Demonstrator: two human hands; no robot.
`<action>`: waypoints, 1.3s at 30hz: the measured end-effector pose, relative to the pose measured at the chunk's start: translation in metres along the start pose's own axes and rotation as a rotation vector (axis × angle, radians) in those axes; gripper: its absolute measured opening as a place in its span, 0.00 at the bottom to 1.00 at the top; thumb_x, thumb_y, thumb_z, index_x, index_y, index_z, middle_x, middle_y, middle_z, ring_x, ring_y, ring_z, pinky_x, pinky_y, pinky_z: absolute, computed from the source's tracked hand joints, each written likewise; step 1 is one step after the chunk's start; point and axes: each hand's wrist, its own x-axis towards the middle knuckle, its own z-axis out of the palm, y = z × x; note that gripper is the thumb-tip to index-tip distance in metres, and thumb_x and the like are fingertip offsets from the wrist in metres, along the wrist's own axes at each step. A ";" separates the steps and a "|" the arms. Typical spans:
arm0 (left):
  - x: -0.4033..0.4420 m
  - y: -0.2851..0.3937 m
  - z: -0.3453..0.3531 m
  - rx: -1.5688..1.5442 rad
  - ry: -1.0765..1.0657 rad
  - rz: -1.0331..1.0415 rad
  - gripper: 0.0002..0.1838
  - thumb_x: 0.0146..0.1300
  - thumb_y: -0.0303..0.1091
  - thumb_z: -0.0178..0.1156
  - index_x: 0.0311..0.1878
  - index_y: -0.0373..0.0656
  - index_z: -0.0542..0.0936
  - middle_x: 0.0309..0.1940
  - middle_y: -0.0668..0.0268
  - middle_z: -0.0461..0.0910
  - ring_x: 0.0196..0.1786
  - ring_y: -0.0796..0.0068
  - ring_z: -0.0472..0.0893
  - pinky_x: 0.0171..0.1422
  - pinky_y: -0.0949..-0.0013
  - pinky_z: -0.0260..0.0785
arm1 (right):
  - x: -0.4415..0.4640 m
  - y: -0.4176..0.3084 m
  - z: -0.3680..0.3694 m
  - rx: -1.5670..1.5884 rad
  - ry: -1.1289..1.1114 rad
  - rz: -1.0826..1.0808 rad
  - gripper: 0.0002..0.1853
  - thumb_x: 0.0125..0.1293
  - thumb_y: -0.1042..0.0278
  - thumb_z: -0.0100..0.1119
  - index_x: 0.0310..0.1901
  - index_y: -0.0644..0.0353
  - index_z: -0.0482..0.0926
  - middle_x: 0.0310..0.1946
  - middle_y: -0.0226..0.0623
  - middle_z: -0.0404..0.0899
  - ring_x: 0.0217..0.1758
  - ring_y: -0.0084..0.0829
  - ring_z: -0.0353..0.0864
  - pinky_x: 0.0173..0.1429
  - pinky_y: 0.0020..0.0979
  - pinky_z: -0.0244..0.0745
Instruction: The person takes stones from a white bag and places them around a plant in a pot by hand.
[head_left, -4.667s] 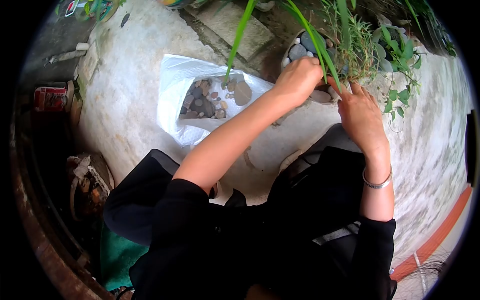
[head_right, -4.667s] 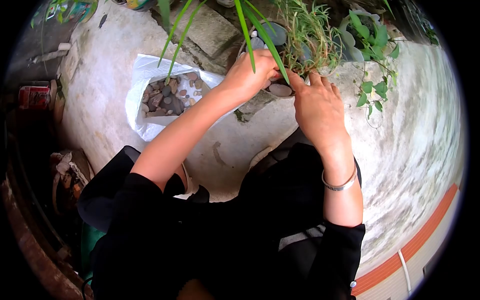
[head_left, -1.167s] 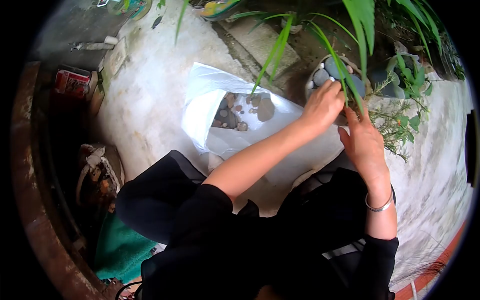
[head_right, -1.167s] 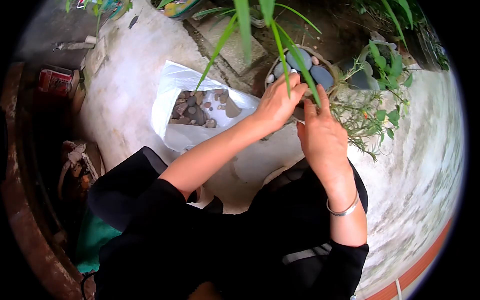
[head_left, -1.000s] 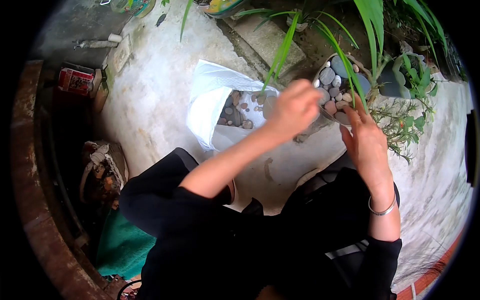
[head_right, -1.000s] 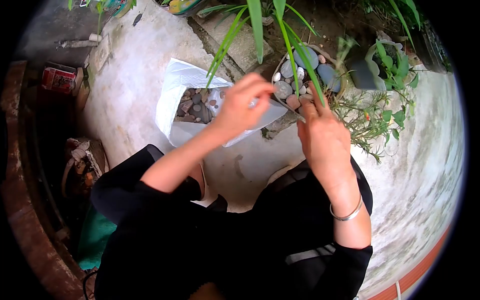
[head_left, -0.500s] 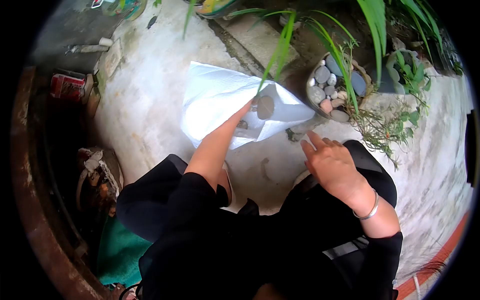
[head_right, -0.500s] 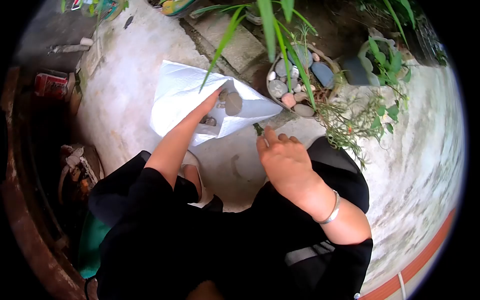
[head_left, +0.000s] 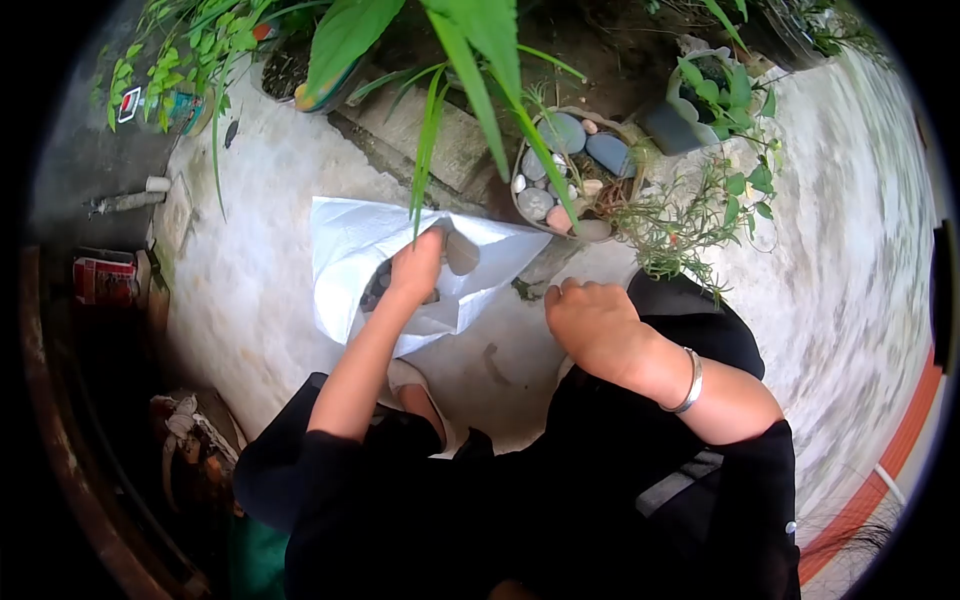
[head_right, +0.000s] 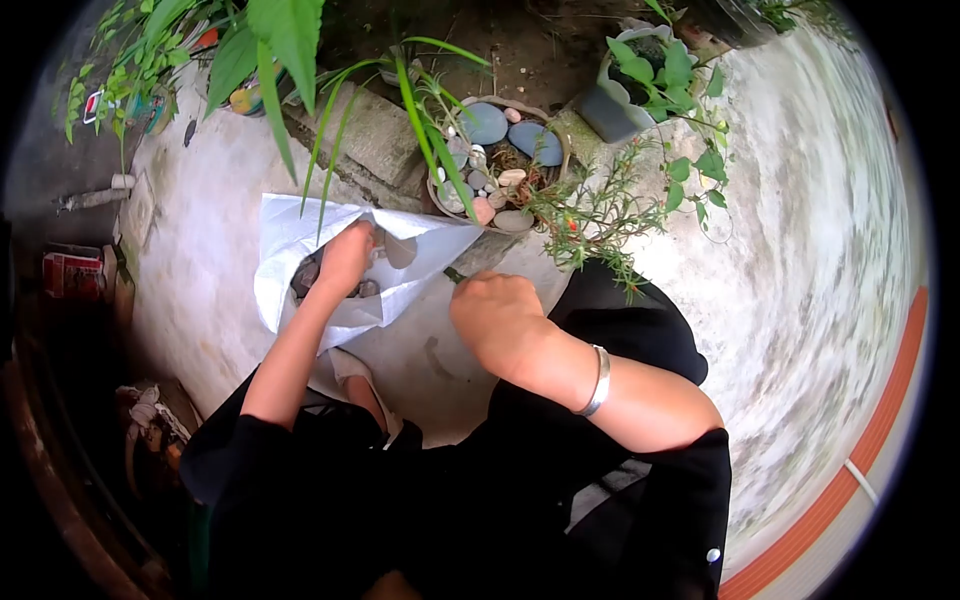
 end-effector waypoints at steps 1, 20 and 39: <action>-0.012 0.013 -0.011 -0.060 0.141 0.216 0.03 0.55 0.24 0.57 0.32 0.36 0.75 0.32 0.53 0.80 0.34 0.56 0.81 0.37 0.59 0.71 | 0.001 0.003 -0.002 0.098 0.090 -0.026 0.07 0.52 0.75 0.54 0.34 0.64 0.74 0.31 0.41 0.77 0.33 0.40 0.81 0.32 0.35 0.76; -0.008 0.121 -0.063 -1.149 -0.311 0.180 0.08 0.55 0.17 0.59 0.39 0.34 0.75 0.32 0.61 0.80 0.35 0.75 0.80 0.41 0.74 0.74 | -0.011 0.015 -0.017 0.240 -0.146 0.058 0.07 0.56 0.71 0.56 0.34 0.65 0.80 0.31 0.47 0.81 0.35 0.43 0.82 0.38 0.36 0.77; -0.055 0.173 -0.049 -1.030 -0.210 0.630 0.09 0.55 0.24 0.62 0.39 0.32 0.77 0.48 0.56 0.73 0.48 0.68 0.77 0.51 0.68 0.72 | -0.130 0.052 -0.075 1.112 0.835 0.200 0.11 0.63 0.72 0.54 0.44 0.70 0.73 0.26 0.44 0.78 0.21 0.30 0.76 0.29 0.26 0.72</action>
